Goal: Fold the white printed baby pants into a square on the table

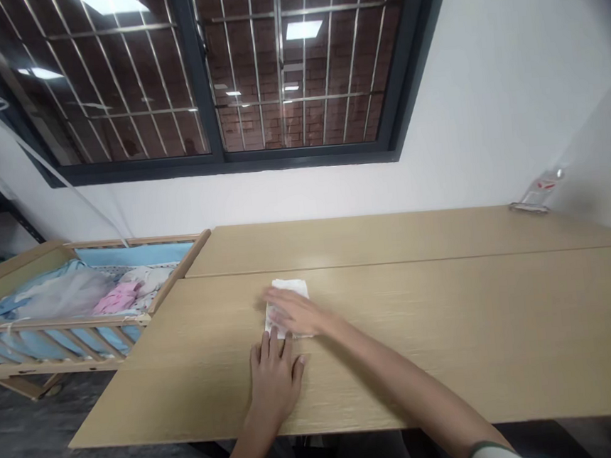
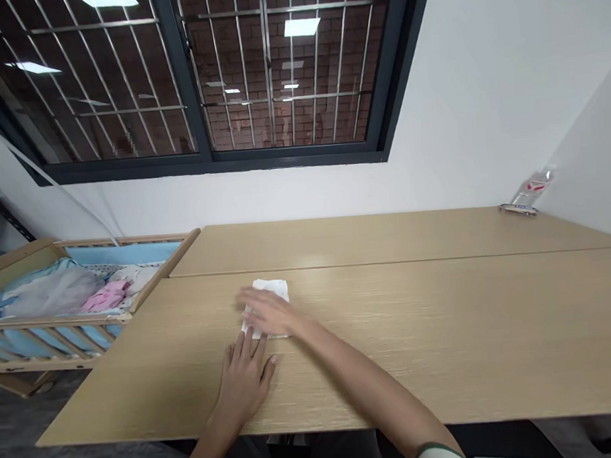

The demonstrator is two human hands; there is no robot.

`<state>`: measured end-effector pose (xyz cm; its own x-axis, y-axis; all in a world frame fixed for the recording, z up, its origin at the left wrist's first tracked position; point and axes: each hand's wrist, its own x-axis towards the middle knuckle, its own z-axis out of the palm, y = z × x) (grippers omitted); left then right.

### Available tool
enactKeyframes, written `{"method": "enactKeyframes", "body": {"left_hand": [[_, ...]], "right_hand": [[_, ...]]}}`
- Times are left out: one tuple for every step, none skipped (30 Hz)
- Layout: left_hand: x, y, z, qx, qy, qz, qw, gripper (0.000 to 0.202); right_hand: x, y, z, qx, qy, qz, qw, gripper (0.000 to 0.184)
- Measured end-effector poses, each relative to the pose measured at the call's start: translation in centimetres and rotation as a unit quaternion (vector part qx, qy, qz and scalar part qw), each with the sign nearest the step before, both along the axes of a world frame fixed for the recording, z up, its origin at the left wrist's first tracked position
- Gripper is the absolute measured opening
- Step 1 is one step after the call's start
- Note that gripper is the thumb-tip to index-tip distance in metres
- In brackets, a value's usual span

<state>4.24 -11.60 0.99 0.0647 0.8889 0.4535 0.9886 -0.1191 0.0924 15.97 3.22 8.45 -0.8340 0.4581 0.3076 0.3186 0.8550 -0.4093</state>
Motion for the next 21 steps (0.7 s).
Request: {"method": "enactKeyframes", "body": {"left_hand": [[0.0, 0.0, 0.0, -0.003, -0.006, -0.004, 1.0, 0.044], [-0.1, 0.0, 0.0, -0.006, -0.01, -0.009, 1.0, 0.043], [-0.1, 0.0, -0.1, -0.008, -0.011, -0.015, 1.0, 0.042], [-0.2, 0.0, -0.2, -0.008, -0.012, -0.019, 1.0, 0.043], [-0.2, 0.0, -0.4, -0.006, -0.012, -0.021, 1.0, 0.044], [-0.2, 0.0, -0.5, -0.005, -0.014, -0.02, 1.0, 0.044], [-0.2, -0.1, -0.5, -0.005, -0.017, -0.016, 1.0, 0.043], [-0.1, -0.1, -0.5, -0.006, -0.022, -0.011, 1.0, 0.042], [-0.1, -0.2, -0.4, -0.007, -0.025, -0.007, 1.0, 0.041], [0.0, -0.3, -0.3, -0.007, -0.029, -0.003, 1.0, 0.041], [0.1, -0.4, -0.1, -0.007, -0.03, -0.001, 1.0, 0.041], [0.2, -0.4, 0.0, -0.007, -0.031, 0.0, 1.0, 0.042], [0.2, -0.5, 0.2, -0.007, -0.03, -0.001, 1.0, 0.044], [0.2, -0.5, 0.3, -0.009, -0.029, -0.002, 1.0, 0.045], [0.2, -0.5, 0.4, -0.012, -0.028, -0.001, 1.0, 0.046], [0.2, -0.5, 0.4, -0.015, -0.027, 0.0, 1.0, 0.047], [0.2, -0.5, 0.4, -0.017, -0.028, 0.002, 0.999, 0.048], [0.1, -0.5, 0.4, -0.019, -0.03, 0.004, 0.999, 0.049], [0.1, -0.5, 0.3, -0.021, -0.032, 0.005, 0.999, 0.05], [0.0, -0.5, 0.3, -0.022, -0.035, 0.006, 0.999, 0.05], [0.0, -0.5, 0.2, -0.023, -0.037, 0.005, 0.999, 0.05]], "right_hand": [[-0.5, -1.4, 0.2, -0.003, -0.017, 0.051, 0.999, 0.054], [-0.9, -2.6, 0.2, -0.01, -0.033, 0.095, 0.995, 0.054], [-1.2, -3.6, 0.0, -0.021, -0.047, 0.128, 0.99, 0.055], [-1.3, -4.3, -0.2, -0.035, -0.059, 0.148, 0.987, 0.056], [-1.4, -4.6, -0.5, -0.051, -0.07, 0.157, 0.984, 0.056], [-1.3, -4.6, -0.9, -0.068, -0.079, 0.155, 0.982, 0.056], [-1.1, -4.4, -1.2, -0.082, -0.088, 0.146, 0.982, 0.056], [-0.9, -4.0, -1.6, -0.092, -0.097, 0.132, 0.982, 0.056], [-0.7, -3.3, -1.9, -0.098, -0.105, 0.117, 0.983, 0.056], [-0.5, -2.6, -2.2, -0.098, -0.113, 0.1, 0.984, 0.056], [-0.3, -1.8, -2.5, -0.094, -0.122, 0.085, 0.985, 0.056], [-0.1, -0.9, -2.7, -0.087, -0.129, 0.071, 0.985, 0.055], [0.1, 0.0, -2.9, -0.079, -0.135, 0.06, 0.986, 0.055], [0.2, 0.9, -3.1, -0.07, -0.14, 0.051, 0.986, 0.055], [0.3, 1.9, -3.2, -0.062, -0.145, 0.043, 0.987, 0.055], [0.4, 2.8, -3.3, -0.053, -0.149, 0.033, 0.987, 0.055], [0.5, 3.7, -3.4, -0.045, -0.151, 0.023, 0.987, 0.055], [0.6, 4.6, -3.4, -0.038, -0.153, 0.013, 0.987, 0.056], [0.6, 5.5, -3.5, -0.033, -0.156, 0.005, 0.987, 0.057], [0.6, 6.2, -3.5, -0.028, -0.159, -0.002, 0.987, 0.058], [0.7, 6.9, -3.5, -0.025, -0.164, -0.007, 0.986, 0.06]]}}
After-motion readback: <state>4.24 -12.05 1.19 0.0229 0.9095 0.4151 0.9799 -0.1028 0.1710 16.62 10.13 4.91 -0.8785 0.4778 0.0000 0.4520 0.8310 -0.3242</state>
